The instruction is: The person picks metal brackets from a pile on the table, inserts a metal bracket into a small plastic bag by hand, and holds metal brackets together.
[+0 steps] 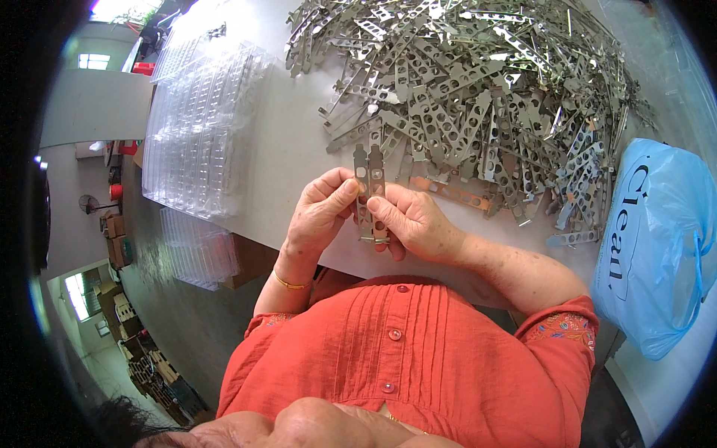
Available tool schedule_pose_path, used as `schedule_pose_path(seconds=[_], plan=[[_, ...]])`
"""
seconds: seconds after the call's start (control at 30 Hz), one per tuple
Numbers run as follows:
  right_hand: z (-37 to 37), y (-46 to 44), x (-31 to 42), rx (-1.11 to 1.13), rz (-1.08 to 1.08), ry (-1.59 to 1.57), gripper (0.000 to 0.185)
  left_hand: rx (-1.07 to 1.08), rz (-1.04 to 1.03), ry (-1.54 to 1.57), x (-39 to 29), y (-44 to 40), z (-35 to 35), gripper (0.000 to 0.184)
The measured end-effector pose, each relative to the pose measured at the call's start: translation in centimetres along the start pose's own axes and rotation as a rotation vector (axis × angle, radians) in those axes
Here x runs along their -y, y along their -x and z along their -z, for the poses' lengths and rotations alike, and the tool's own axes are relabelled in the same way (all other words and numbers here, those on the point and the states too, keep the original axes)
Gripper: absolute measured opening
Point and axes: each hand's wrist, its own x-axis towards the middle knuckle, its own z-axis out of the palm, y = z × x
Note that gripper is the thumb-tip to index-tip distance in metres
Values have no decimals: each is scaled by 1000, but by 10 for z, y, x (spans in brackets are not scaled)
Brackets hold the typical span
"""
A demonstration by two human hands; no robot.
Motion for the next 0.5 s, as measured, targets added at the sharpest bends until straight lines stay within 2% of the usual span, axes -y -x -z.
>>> schedule_pose_path(seconds=[0.37, 0.5], plan=[[-1, 2, 3, -9, 46, -48, 31, 55, 14, 30, -1, 0, 14, 15], [0, 2, 2, -7, 39, -32, 31, 38, -87, -20, -9, 2, 7, 16]])
